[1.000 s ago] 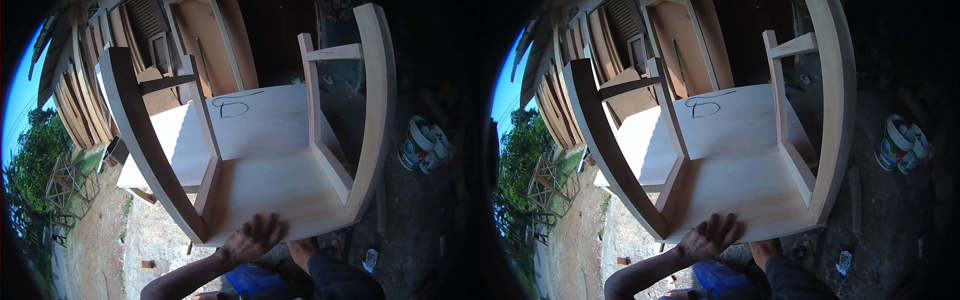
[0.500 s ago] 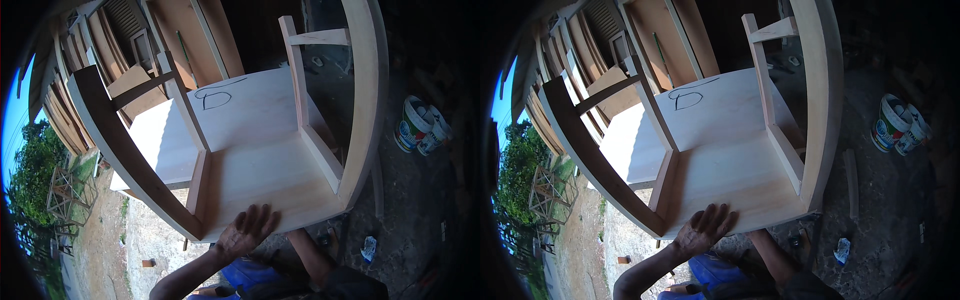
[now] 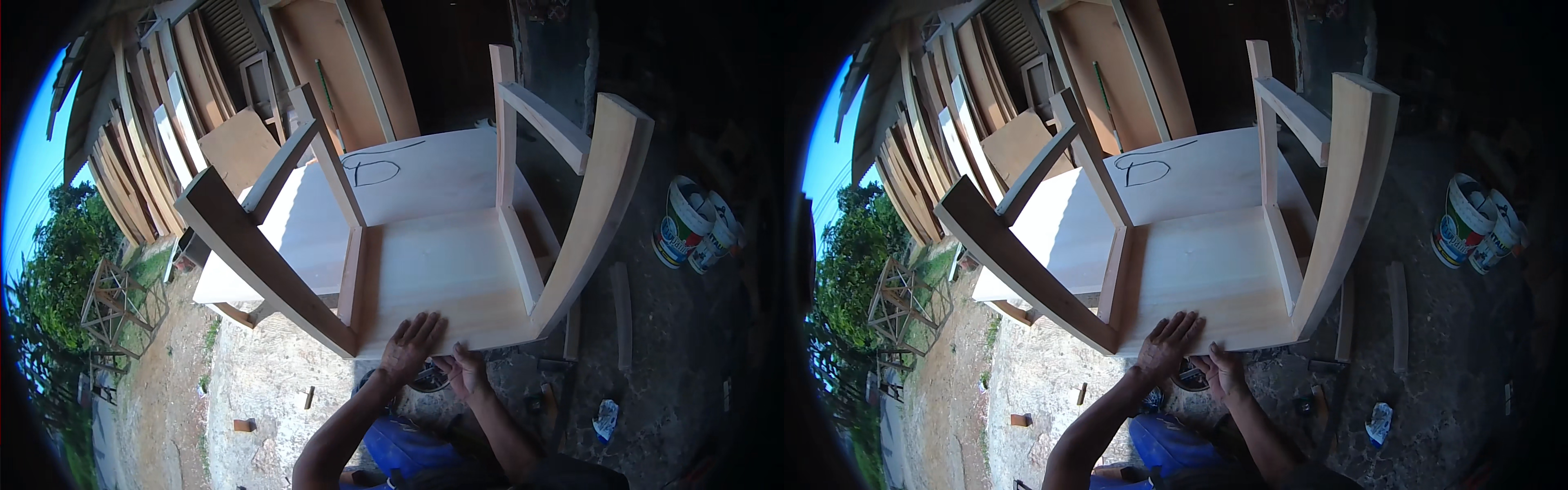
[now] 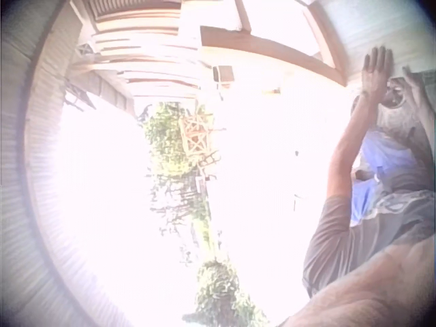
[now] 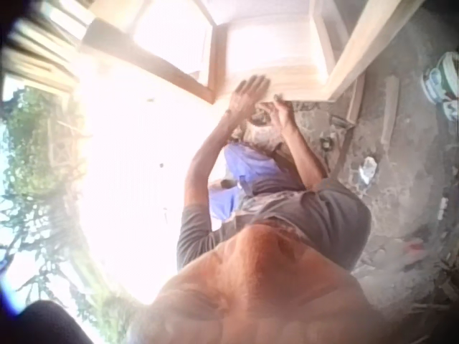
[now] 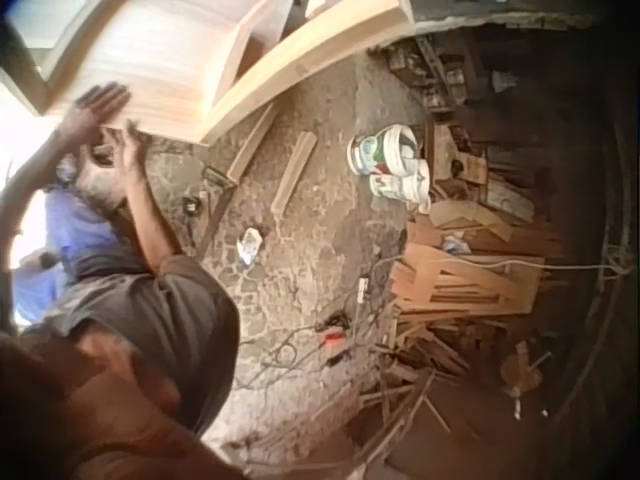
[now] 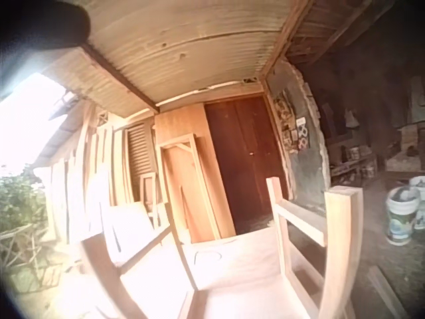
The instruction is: The person assembles a wooden chair by hammering nails into the frame and attaching a seat panel. They use a hammer and a clamp to secure the pieces together while sitting on the floor.
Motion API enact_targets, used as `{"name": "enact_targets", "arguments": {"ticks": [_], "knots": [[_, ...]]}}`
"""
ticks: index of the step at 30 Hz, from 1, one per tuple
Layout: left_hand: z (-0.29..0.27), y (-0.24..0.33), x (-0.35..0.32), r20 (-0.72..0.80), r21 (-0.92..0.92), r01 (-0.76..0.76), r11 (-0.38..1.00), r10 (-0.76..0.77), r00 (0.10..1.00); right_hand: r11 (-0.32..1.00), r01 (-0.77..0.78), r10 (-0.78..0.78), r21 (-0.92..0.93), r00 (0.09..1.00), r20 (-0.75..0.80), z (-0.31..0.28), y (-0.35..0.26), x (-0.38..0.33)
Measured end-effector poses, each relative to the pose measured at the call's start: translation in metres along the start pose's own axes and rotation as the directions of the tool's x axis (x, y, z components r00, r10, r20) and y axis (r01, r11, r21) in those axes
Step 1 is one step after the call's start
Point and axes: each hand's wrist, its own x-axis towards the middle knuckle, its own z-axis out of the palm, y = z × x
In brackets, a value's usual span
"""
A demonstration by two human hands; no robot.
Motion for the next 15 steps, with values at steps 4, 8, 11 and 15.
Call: {"name": "enact_targets", "arguments": {"ticks": [4,8,11,15], "knots": [[0.004,-0.012,0.021,0.041,0.004,0.203,0.979,-0.203,0.978,0.996,0.092,-0.088,0.021,0.986,-0.143,-0.010,0.002,0.050],[-0.008,-0.005,-0.012,-0.002,-0.136,0.273,0.952,-0.276,0.961,0.992,0.118,-0.123,-0.040,0.974,-0.188,-0.011,0.006,0.092],[0.002,0.005,-0.079,0.047,-0.174,0.323,0.930,-0.320,0.946,0.976,0.055,-0.116,-0.209,0.949,-0.293,-0.014,0.009,0.128],[0.024,0.026,-0.172,0.155,-0.268,0.491,0.829,-0.466,0.871,0.918,0.003,-0.152,-0.396,0.925,-0.347,-0.012,-0.010,0.161]]}}
